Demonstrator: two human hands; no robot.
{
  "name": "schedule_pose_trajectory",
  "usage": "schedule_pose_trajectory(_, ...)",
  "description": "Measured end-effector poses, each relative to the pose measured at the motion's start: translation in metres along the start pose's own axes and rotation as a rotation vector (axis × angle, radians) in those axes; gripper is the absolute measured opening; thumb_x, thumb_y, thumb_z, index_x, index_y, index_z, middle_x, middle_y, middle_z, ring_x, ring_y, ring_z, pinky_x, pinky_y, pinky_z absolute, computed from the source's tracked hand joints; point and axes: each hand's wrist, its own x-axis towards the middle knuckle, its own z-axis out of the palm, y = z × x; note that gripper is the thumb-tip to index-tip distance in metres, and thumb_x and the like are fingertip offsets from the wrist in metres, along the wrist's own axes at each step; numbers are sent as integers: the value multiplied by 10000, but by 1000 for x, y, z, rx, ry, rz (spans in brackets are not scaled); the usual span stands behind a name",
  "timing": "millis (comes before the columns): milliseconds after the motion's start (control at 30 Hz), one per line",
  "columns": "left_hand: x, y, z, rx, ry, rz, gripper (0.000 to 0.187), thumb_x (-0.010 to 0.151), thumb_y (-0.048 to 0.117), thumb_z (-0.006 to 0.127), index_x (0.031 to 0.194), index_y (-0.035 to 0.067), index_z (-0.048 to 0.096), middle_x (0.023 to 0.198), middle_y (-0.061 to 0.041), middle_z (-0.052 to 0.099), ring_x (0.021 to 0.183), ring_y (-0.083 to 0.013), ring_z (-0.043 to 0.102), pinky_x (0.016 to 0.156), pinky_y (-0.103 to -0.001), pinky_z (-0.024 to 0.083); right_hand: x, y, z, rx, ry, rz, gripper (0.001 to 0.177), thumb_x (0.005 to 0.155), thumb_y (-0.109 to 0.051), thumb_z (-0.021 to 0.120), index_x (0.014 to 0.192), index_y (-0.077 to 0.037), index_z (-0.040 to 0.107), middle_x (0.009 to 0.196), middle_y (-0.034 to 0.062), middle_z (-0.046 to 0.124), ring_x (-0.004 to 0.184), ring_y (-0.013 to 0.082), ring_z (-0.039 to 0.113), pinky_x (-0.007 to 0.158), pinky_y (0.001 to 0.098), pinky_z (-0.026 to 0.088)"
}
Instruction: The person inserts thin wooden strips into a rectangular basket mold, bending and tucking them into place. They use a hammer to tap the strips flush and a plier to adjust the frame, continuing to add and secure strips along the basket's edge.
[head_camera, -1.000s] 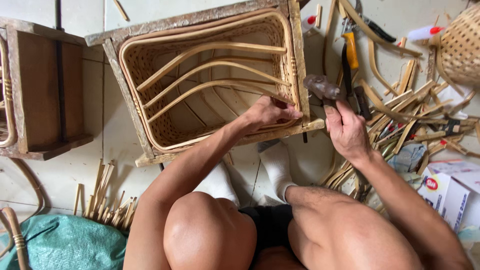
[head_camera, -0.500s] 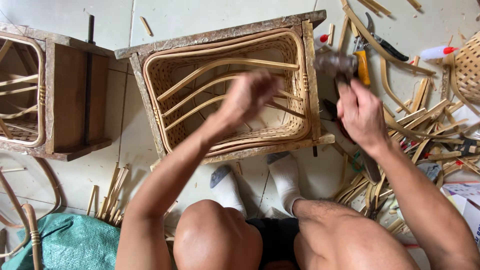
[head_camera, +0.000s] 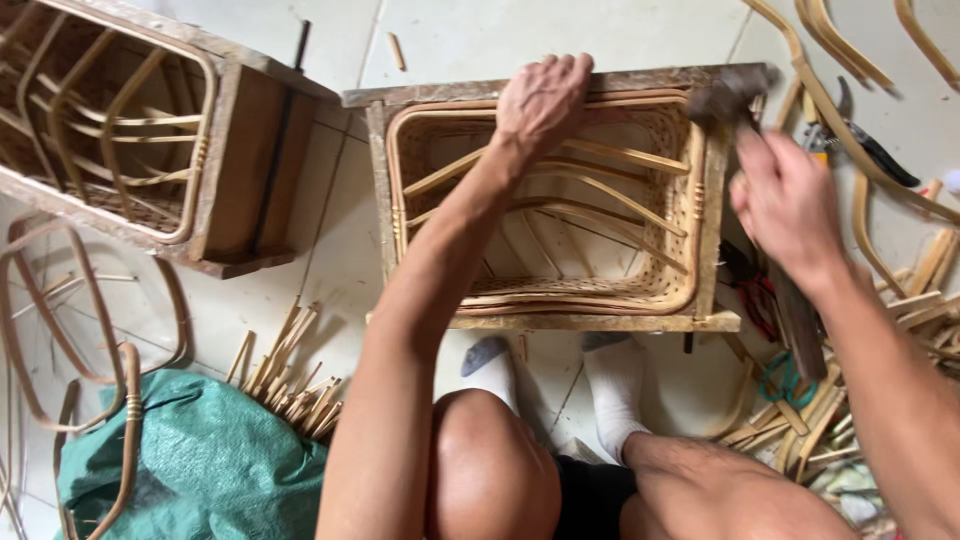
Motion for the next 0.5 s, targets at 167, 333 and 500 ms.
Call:
schedule_pose_trajectory(167,-10,4,-11,-104,106,86,545,978,412,480,1352,16,481,1193,-194,635,1034,-272,592,854,-418,435,-153,88,7,-12,349,32,456,1250,-254,498,883,16,471,664,81,601,522,147,561,500,308,442)
schedule_pose_trajectory(333,-75,25,-98,-256,234,165,1066,910,857,460,1571,30,337,1567,-213,442,1466,-333,401,1243,-530,196,-256,171,41,-436,394,118,263,1138,-237,565,997,-28,641,702,132,639,591,244,630,582,366,502)
schedule_pose_trajectory(500,-141,62,-127,-65,7,259,1129,889,899,305,1653,78,180,1715,-173,151,1596,-298,123,1290,-511,76,-285,210,62,-486,305,179,258,1076,-262,606,969,-40,683,735,146,668,605,273,648,583,387,511)
